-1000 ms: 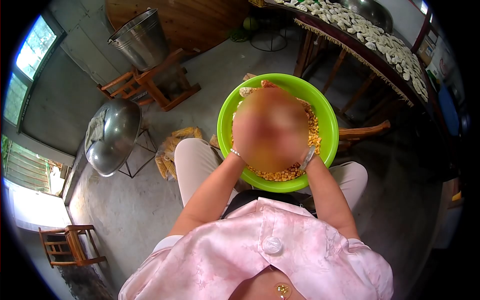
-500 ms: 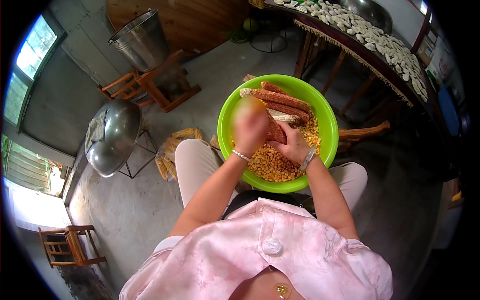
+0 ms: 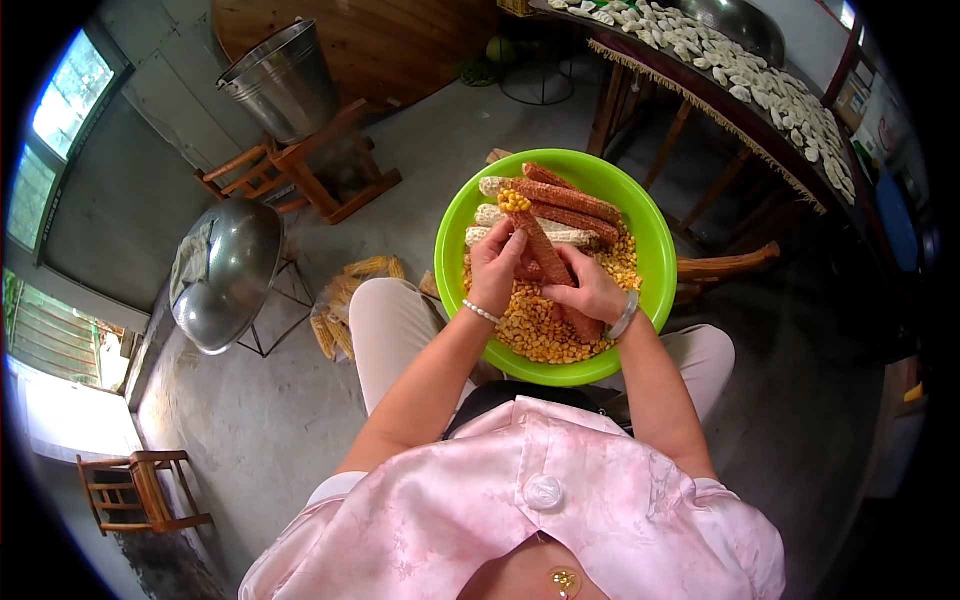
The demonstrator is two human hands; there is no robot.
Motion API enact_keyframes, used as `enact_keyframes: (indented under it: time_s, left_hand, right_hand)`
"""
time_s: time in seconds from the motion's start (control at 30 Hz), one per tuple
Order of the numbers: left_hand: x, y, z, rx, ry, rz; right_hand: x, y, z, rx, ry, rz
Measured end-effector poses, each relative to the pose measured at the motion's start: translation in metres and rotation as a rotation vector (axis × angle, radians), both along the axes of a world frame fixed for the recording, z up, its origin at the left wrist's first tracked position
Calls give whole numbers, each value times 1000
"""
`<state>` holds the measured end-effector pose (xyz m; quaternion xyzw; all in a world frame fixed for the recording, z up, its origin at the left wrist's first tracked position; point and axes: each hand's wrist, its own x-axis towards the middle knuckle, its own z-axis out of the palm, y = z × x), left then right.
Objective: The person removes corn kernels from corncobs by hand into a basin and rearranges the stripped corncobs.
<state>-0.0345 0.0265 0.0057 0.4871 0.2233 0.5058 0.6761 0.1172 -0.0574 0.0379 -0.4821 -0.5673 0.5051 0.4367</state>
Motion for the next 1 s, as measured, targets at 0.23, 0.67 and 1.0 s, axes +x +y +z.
enact_keyframes:
  time_s: [0.23, 0.67, 1.0]
  left_hand:
    - [-5, 3, -3, 5, 60, 19]
    - [-2, 5, -1, -96, -40, 64]
    - [1, 3, -2, -32, 25, 75]
  right_hand:
    - [1, 8, -18, 257, -135, -54]
    - [-8, 1, -9, 293, -419, -189]
    - [-7, 2, -12, 285, -426, -199]
